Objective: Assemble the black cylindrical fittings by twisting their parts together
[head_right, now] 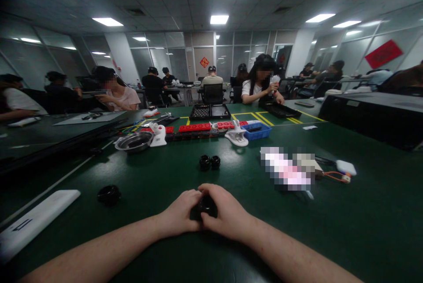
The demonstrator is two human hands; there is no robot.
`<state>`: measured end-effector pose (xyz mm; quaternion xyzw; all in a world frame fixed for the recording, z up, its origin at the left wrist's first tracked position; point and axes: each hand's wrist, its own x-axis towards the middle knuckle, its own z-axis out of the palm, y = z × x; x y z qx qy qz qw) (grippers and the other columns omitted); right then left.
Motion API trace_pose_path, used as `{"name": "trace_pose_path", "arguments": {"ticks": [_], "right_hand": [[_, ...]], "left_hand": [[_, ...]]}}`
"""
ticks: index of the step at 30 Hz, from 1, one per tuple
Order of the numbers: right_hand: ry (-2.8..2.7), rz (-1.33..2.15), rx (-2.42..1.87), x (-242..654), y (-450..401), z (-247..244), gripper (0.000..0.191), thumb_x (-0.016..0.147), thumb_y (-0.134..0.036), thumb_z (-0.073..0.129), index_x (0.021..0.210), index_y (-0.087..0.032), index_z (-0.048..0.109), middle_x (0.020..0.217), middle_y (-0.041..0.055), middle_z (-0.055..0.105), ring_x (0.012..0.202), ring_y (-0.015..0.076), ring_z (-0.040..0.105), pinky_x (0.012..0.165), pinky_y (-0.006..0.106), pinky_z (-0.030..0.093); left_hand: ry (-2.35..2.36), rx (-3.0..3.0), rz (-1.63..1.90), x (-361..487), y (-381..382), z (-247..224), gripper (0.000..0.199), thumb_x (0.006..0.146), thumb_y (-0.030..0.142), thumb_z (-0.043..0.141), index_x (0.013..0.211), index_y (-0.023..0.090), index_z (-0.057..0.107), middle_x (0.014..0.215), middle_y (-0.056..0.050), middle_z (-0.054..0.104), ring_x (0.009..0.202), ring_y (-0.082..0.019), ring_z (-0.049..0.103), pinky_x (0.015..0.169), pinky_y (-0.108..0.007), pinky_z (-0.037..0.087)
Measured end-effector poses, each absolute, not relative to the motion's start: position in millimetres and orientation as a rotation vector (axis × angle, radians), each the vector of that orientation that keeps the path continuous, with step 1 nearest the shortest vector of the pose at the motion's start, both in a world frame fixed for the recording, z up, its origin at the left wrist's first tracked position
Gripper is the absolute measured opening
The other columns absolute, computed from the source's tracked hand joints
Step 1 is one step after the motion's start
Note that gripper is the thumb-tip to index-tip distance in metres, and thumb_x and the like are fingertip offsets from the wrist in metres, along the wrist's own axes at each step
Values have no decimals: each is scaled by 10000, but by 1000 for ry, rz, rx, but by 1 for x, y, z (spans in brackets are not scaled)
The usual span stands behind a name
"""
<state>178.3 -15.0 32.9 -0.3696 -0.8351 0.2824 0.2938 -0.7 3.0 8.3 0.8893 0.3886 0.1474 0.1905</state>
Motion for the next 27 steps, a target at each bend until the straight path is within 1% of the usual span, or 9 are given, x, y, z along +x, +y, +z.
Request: {"name": "trace_pose_path", "arguments": {"ticks": [3, 7, 9, 13, 15, 18, 22, 24, 27], "right_hand": [[-2229, 759, -964, 179, -15, 32, 518, 650, -116, 568, 1145, -182, 427, 1098, 94, 537, 1013, 221, 509, 885, 378, 406], [-2086, 732, -988, 180, -12, 30, 471, 677, -166, 570, 1122, -188, 415, 1033, 78, 545, 954, 207, 525, 860, 376, 412], [-1957, 712, -1011, 181, -8, 29, 409, 712, -211, 552, 1094, -189, 408, 964, 63, 540, 894, 193, 531, 819, 357, 427], [-1825, 722, -1044, 184, -1, 28, 274, 781, -288, 482, 1032, -189, 434, 817, 28, 509, 752, 166, 524, 694, 304, 449], [-1837, 717, -1069, 185, 1, 28, 226, 800, -301, 456, 994, -187, 479, 819, 34, 518, 756, 171, 522, 688, 302, 441], [-1907, 696, -1066, 187, 2, 29, 185, 820, -303, 435, 911, -185, 545, 836, 44, 543, 783, 180, 525, 709, 307, 427], [-1965, 682, -1028, 189, 1, 31, 175, 829, -297, 435, 876, -185, 561, 821, 40, 549, 772, 174, 524, 703, 298, 419], [-1972, 684, -1010, 190, 0, 32, 166, 824, -291, 447, 880, -183, 560, 824, 39, 545, 767, 171, 521, 696, 294, 417], [-1983, 692, -1002, 190, -2, 33, 155, 809, -287, 476, 882, -181, 563, 813, 36, 536, 744, 164, 515, 667, 283, 418]], "left_hand": [[1070, 2491, 431, -1, 3, 9, 535, 623, 396, 642, 1081, 181, 471, 959, -42, 558, 857, -218, 508, 767, -325, 391], [1099, 2479, 404, -1, 3, 10, 461, 608, 445, 655, 963, 181, 528, 900, -31, 559, 823, -213, 507, 740, -320, 392], [1087, 2482, 407, -1, 2, 11, 422, 611, 442, 658, 922, 184, 537, 880, -20, 553, 818, -203, 505, 734, -310, 388], [1143, 2500, 425, -1, 1, 19, 360, 621, 386, 657, 904, 200, 536, 904, -9, 537, 855, -195, 489, 756, -298, 379], [1267, 2509, 375, -5, 2, 26, 348, 607, 406, 655, 863, 197, 545, 913, -18, 526, 867, -208, 482, 762, -308, 377], [1430, 2512, 234, -14, 6, 38, 403, 586, 492, 639, 851, 197, 564, 939, -36, 516, 887, -233, 480, 767, -326, 375], [1596, 2491, 13, -32, 10, 51, 467, 558, 549, 629, 874, 207, 588, 939, -51, 543, 895, -254, 498, 771, -348, 368], [1659, 2487, -73, -40, 12, 54, 443, 562, 519, 638, 884, 216, 594, 922, -47, 569, 896, -254, 514, 787, -354, 356], [1772, 2488, -117, -51, 14, 58, 399, 592, 424, 645, 935, 234, 573, 925, -34, 601, 906, -243, 536, 823, -361, 330]]}}
